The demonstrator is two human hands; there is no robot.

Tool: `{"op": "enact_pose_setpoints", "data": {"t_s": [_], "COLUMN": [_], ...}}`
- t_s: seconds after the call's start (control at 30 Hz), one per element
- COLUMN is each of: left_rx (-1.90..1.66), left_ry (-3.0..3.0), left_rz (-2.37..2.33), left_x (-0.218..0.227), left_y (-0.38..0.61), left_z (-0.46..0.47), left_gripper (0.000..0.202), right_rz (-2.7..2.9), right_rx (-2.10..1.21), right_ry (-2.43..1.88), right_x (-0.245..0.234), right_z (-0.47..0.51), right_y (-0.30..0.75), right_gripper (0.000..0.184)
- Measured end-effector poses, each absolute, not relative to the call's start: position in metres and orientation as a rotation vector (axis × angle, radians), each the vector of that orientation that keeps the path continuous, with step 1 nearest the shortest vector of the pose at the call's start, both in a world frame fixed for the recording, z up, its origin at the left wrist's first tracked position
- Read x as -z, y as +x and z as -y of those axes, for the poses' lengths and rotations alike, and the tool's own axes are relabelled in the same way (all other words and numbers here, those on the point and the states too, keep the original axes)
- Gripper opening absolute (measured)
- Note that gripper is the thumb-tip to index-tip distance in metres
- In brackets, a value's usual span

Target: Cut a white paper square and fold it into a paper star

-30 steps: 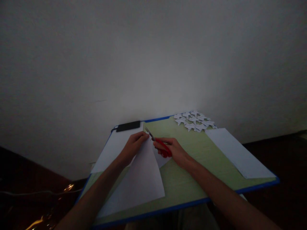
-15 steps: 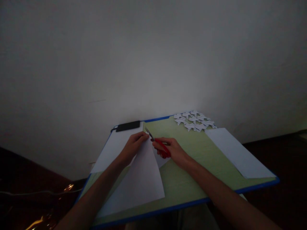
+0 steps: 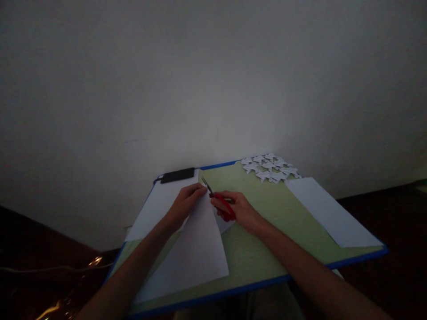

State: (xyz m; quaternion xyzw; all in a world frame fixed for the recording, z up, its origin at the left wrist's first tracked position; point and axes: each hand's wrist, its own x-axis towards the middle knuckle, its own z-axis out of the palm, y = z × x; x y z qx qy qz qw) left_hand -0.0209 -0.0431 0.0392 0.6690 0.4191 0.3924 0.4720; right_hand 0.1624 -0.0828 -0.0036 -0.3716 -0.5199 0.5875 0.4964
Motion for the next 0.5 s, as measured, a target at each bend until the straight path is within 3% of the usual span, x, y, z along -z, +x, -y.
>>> {"op": "enact_pose_setpoints", "data": {"t_s": [0.5], "left_rx": [-1.023], "left_ry": [1.664], "left_rz": [-1.064], "left_x": [-0.037], "left_y": [-0.0232], "left_z": [0.0394], "left_gripper": [0.034], "right_rz": [1.106], "right_rx": [-1.347], "right_ry": [-0.979], "right_x": [0.0068], "right_z": [0.0776], "right_y": [0.1641], "right_gripper": [0.052]}}
